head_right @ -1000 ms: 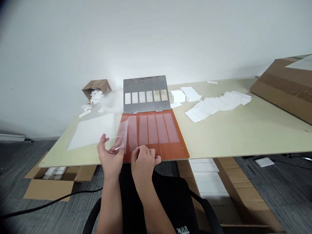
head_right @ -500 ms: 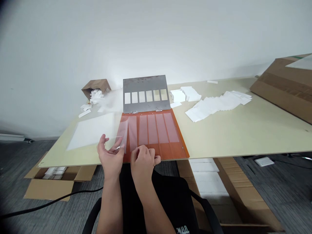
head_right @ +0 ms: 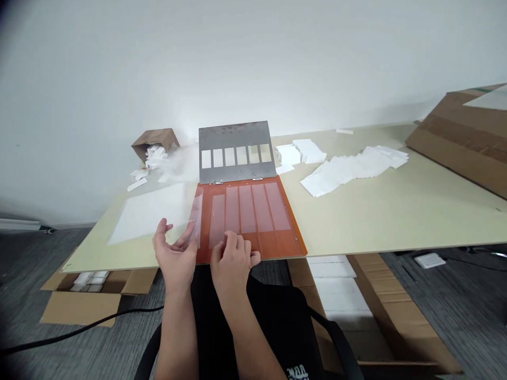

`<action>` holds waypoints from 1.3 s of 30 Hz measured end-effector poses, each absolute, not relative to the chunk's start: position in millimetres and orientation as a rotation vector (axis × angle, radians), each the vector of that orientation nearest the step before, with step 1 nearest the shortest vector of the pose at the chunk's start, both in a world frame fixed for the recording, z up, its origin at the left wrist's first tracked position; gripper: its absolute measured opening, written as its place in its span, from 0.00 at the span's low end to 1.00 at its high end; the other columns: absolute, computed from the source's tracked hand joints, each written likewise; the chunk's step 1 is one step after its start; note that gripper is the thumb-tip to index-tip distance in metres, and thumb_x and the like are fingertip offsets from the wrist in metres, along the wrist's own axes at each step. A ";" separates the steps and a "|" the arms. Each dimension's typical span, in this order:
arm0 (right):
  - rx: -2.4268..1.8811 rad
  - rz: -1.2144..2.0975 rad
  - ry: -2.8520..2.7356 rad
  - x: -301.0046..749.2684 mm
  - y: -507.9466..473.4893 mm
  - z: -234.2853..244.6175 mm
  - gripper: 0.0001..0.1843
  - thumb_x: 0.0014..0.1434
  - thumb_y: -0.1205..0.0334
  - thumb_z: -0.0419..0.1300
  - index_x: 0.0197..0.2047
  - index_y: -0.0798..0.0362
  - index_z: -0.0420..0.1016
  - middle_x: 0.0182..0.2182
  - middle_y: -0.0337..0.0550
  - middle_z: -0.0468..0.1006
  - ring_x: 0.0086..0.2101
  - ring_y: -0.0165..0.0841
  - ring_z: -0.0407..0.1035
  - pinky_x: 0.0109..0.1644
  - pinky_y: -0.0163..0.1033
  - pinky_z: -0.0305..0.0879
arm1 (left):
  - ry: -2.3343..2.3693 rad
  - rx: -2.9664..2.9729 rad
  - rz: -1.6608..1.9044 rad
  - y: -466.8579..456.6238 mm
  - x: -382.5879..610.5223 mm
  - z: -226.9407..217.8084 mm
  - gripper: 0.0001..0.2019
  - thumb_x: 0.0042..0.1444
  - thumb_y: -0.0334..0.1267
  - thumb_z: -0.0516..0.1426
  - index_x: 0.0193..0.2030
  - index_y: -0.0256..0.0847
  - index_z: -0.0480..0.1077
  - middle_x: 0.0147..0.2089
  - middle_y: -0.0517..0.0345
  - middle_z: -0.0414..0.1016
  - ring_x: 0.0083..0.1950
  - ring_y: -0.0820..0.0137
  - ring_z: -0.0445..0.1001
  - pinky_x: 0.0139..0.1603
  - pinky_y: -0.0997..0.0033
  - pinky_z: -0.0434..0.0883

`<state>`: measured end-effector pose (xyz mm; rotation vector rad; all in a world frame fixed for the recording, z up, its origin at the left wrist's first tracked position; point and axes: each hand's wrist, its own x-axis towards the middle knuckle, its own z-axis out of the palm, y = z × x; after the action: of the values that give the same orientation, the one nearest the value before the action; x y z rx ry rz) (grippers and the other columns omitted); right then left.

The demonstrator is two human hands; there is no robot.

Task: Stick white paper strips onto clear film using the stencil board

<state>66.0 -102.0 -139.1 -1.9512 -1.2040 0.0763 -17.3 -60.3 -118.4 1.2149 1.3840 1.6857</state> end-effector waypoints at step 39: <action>-2.125 0.008 -1.545 67.6 -101.6 -131.5 0.18 0.64 0.49 0.59 0.55 0.40 0.76 0.42 0.48 0.72 0.41 0.42 0.57 0.46 0.52 0.45 | 1.386 1.155 1.924 -70.9 -37.1 -108.7 0.22 0.52 0.34 0.66 0.54 0.46 0.71 0.56 0.55 0.71 0.43 0.71 0.82 0.44 0.77 0.77</action>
<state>67.6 -101.6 -131.5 -2.1246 -1.5454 0.0081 -37.1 -70.9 -108.7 1.1546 1.3863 1.9242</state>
